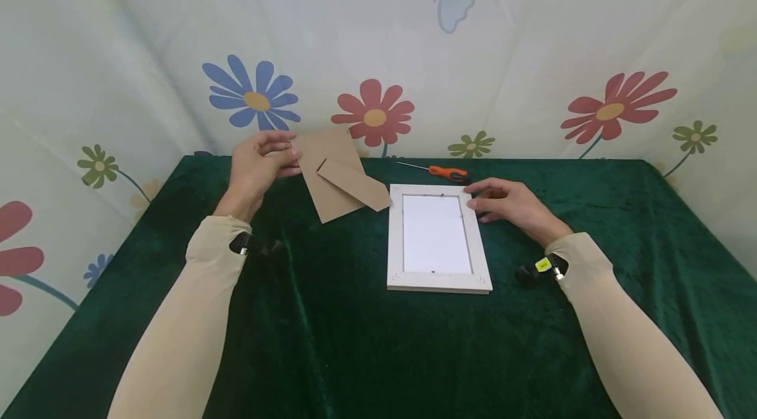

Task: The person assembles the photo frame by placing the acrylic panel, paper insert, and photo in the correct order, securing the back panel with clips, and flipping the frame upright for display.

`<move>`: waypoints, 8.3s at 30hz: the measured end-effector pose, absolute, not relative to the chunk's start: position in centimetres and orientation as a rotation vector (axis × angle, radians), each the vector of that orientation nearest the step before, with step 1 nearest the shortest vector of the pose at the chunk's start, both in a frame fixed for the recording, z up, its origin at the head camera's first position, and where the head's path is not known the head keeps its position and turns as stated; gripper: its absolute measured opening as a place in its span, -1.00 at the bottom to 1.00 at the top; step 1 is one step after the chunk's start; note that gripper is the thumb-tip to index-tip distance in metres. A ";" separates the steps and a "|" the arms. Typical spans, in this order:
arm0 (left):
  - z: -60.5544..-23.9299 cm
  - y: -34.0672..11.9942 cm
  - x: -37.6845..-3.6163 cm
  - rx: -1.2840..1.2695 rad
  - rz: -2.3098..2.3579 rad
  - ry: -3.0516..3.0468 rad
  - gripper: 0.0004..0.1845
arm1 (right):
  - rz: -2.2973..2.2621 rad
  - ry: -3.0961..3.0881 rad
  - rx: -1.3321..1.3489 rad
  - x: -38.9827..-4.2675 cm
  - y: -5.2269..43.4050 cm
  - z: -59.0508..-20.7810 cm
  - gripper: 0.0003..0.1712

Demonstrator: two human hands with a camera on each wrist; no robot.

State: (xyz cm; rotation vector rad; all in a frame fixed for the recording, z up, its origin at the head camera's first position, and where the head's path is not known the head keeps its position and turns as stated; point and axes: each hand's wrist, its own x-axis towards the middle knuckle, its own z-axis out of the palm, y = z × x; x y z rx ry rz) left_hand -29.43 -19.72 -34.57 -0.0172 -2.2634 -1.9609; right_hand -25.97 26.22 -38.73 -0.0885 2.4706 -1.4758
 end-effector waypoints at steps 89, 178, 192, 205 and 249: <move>-36.6 -4.3 -24.3 -0.244 -2.138 -2.279 -0.68 | -1.489 2.473 -0.143 -26.1 26.6 -39.2 -0.36; -38.4 -3.9 -25.9 -0.455 -1.446 -2.751 -0.54 | -1.475 2.482 -0.147 -26.2 26.7 -39.1 -0.33; -38.3 -3.7 -25.9 -0.427 -1.446 -2.793 -0.54 | -1.475 2.480 -0.147 -26.0 26.6 -39.1 -0.37; -38.2 -3.6 -25.8 -0.451 -1.372 -2.835 -0.53 | -1.466 2.475 -0.133 -26.1 26.6 -39.0 -0.34; -38.5 -3.5 -26.5 -0.488 -1.379 -2.795 -0.69 | -1.465 2.476 -0.139 -26.1 26.5 -38.9 -0.37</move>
